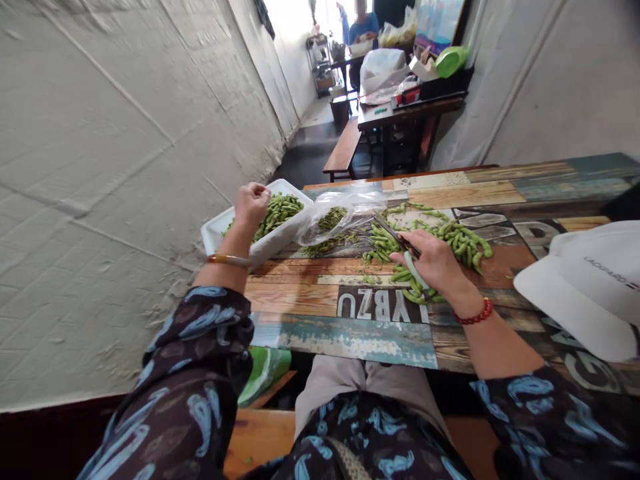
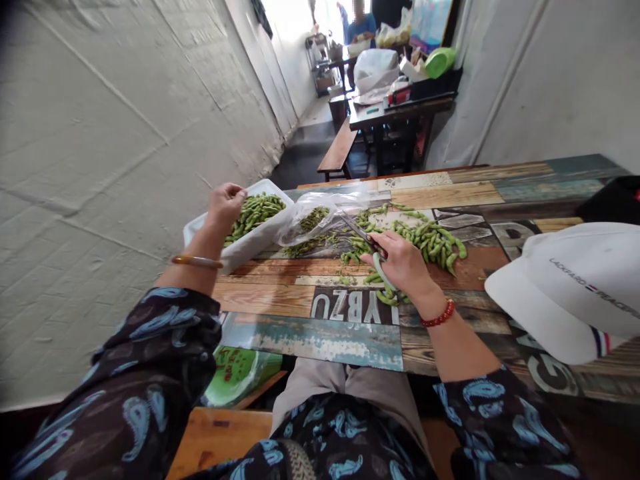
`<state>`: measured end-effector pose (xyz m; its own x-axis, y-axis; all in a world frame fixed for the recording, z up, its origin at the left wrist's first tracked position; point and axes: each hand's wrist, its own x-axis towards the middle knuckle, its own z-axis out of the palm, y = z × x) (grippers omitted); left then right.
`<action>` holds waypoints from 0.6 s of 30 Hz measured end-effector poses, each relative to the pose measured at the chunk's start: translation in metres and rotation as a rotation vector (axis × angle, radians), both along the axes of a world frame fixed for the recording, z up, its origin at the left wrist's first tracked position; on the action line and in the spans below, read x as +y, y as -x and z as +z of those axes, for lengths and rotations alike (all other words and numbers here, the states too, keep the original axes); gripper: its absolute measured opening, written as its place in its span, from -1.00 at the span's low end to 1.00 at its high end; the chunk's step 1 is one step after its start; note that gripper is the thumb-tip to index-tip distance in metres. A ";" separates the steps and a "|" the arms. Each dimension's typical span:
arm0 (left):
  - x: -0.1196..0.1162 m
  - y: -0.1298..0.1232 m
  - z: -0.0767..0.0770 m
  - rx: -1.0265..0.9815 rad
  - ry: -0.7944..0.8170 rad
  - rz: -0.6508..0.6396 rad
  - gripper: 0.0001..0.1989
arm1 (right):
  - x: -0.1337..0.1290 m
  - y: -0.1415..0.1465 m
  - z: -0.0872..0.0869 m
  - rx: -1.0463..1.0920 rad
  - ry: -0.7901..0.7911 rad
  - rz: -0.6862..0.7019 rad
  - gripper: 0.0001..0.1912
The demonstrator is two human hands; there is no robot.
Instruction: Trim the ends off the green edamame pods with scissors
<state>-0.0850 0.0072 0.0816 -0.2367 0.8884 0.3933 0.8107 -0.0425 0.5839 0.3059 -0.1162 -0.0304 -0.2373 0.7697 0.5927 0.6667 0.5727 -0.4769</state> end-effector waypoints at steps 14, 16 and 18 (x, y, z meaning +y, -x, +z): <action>-0.030 -0.135 -0.040 0.120 0.123 -0.603 -0.89 | 0.019 -0.034 0.006 0.130 0.038 -0.229 -0.65; -0.041 -0.181 -0.055 0.098 0.142 -0.737 -0.88 | 0.017 -0.032 0.009 0.111 0.048 -0.249 -0.59; -0.054 -0.224 -0.067 0.085 0.164 -0.881 -0.82 | 0.015 -0.029 0.014 0.158 0.053 -0.252 -0.53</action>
<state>0.1386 -0.0464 0.0145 0.5810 0.7805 0.2310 0.5640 -0.5906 0.5771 0.3352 -0.1007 -0.0163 0.0572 0.8235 0.5644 0.6998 0.3701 -0.6110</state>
